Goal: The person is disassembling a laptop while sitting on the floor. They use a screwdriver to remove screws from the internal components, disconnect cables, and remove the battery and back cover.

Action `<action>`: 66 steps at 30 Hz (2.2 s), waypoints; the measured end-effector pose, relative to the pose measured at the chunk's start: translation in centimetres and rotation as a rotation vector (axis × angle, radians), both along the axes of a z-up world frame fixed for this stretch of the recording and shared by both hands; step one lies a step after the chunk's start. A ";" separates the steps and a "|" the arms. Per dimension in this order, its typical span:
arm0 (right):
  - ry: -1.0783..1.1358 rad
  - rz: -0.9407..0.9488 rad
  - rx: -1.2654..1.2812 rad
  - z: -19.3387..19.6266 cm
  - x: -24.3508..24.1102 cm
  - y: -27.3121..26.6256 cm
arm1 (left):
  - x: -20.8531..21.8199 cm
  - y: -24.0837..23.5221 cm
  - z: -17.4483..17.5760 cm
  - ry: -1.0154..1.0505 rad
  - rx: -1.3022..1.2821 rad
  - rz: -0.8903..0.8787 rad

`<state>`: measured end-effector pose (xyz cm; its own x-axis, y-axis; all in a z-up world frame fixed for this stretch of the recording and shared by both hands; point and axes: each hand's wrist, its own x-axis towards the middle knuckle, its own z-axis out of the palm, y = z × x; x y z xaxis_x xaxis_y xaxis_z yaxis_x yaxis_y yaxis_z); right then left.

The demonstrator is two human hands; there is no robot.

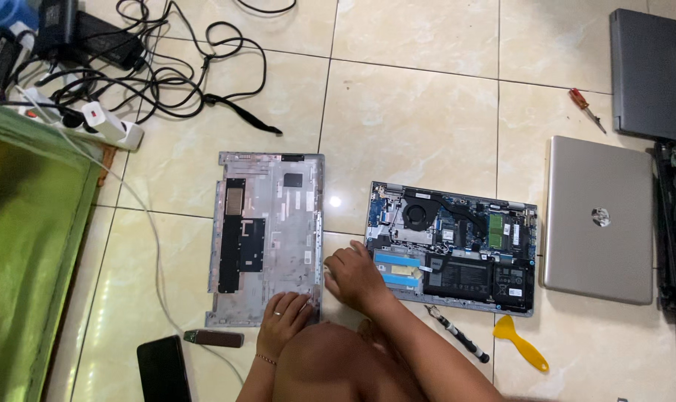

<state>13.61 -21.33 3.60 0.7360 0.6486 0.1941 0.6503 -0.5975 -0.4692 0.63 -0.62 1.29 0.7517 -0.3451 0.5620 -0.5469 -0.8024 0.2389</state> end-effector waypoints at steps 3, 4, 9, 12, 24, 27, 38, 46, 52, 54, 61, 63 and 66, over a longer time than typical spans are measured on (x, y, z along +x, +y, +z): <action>-0.003 0.016 0.016 -1.0 -0.1 -0.3 | 0.2 -0.1 0.1 0.012 0.027 0.022; -0.020 0.015 0.025 -1.5 -0.2 -0.4 | 0.0 0.0 -0.3 0.010 0.041 0.019; -0.040 -0.017 0.085 -1.3 -0.2 0.0 | -0.2 0.0 -0.9 0.050 0.048 0.020; 0.027 -0.022 0.016 -1.1 -0.7 0.2 | -0.1 0.1 0.1 0.018 0.006 0.004; 0.059 0.050 0.069 2.1 -2.3 -1.8 | 0.1 0.2 0.2 0.040 -0.005 0.009; 0.153 -0.127 0.238 4.1 -4.5 -8.1 | -1.1 0.6 -2.2 0.090 0.078 0.046; 0.678 -0.517 -0.396 5.5 -16.2 -30.8 | 7.4 -2.4 12.7 0.823 -0.451 0.505; 0.622 -0.448 -0.299 3.2 -14.0 -29.0 | 12.0 -21.5 25.1 0.742 -0.264 0.042; 0.650 -0.680 0.140 8.1 -13.0 -32.7 | 14.6 -27.2 11.4 1.024 0.124 0.049; 0.701 -0.806 0.231 9.0 -12.8 -33.9 | 15.3 -27.4 8.6 1.083 0.259 0.055; 0.551 -1.119 0.847 7.6 -11.2 -36.6 | 16.3 -27.8 5.6 1.032 0.324 0.085; 0.529 -1.069 1.243 7.2 -10.8 -36.8 | 16.2 -27.8 5.0 1.016 0.327 0.083; 0.726 -0.955 1.303 6.4 -9.7 -36.9 | 16.3 -28.0 5.3 1.004 0.249 0.090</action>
